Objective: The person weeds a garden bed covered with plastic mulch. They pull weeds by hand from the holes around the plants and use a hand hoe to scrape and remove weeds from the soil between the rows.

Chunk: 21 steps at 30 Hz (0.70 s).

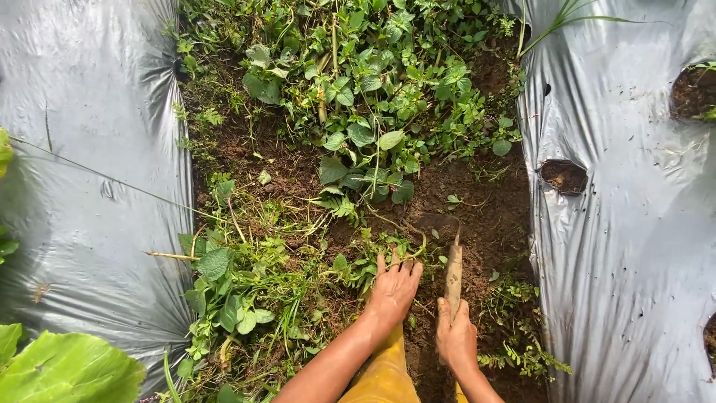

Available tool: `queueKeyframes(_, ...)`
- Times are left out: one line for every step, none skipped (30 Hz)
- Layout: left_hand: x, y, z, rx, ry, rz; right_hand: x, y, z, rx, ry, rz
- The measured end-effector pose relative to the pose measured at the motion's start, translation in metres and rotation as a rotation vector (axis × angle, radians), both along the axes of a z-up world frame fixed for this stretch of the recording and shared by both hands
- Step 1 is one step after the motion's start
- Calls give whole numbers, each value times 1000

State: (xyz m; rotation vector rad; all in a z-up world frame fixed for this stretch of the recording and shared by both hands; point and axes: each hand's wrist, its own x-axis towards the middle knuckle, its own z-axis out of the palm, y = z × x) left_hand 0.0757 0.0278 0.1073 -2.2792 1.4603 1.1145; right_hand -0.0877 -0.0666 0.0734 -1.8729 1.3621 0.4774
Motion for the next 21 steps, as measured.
queueKeyframes(-2, 10, 16, -60, 217, 165, -1, -1, 4, 24, 13, -2)
queueKeyframes(-3, 20, 32, -119, 434, 330, -2, -2, 8, 48, 25, -4)
queueKeyframes(-10, 14, -1, -121, 438, 322, -5, -1, 12, 45, 28, -12)
queueKeyframes(-17, 7, -33, -249, 232, 187, -8, 0, 18, 32, 31, 15)
queueKeyframes(-19, 1, -65, -380, 20, 49, -7, 2, 22, 17, 27, 43)
queueKeyframes(-10, -1, -57, -385, 16, 42, -15, 8, 21, 12, 22, 36)
queueKeyframes(-5, -4, -48, -357, -188, -133, -26, 14, 21, 88, 38, 24)
queueKeyframes(-1, -7, -39, -327, -393, -307, -38, 20, 21, 163, 53, 11)
queueKeyframes(1, -14, -40, -332, -393, -307, -44, 20, 12, 159, 54, 9)
queueKeyframes(3, -22, -41, -207, -362, -305, -50, 20, 3, 138, 89, 23)
queueKeyframes(4, -26, -42, -77, -330, -306, -57, 23, -6, 124, 124, 34)
queueKeyframes(4, -26, -45, -77, -328, -309, -57, 23, -4, 126, 125, 31)
queueKeyframes(4, -26, -48, -80, -359, -328, -57, 23, -3, 113, 77, 51)
queueKeyframes(3, -27, -51, -83, -390, -347, -58, 23, 0, 101, 29, 72)
queueKeyframes(0, -26, -56, -83, -392, -349, -60, 25, 3, 101, 26, 70)
queueKeyframes(-4, -25, -60, -99, -371, -304, -62, 26, 6, 121, 16, 59)
queueKeyframes(-7, -25, -65, -115, -351, -261, -63, 27, 9, 141, 3, 48)
queueKeyframes(-8, -26, -67, -115, -355, -263, -61, 28, 15, 140, -2, 46)
queueKeyframes(-11, -26, -70, -120, -375, -182, -61, 28, 21, 144, -5, 9)
queueKeyframes(-14, -27, -72, -125, -394, -100, -61, 29, 28, 148, -9, -28)
queueKeyframes(-13, -27, -74, -126, -396, -101, -54, 28, 41, 148, -10, -29)
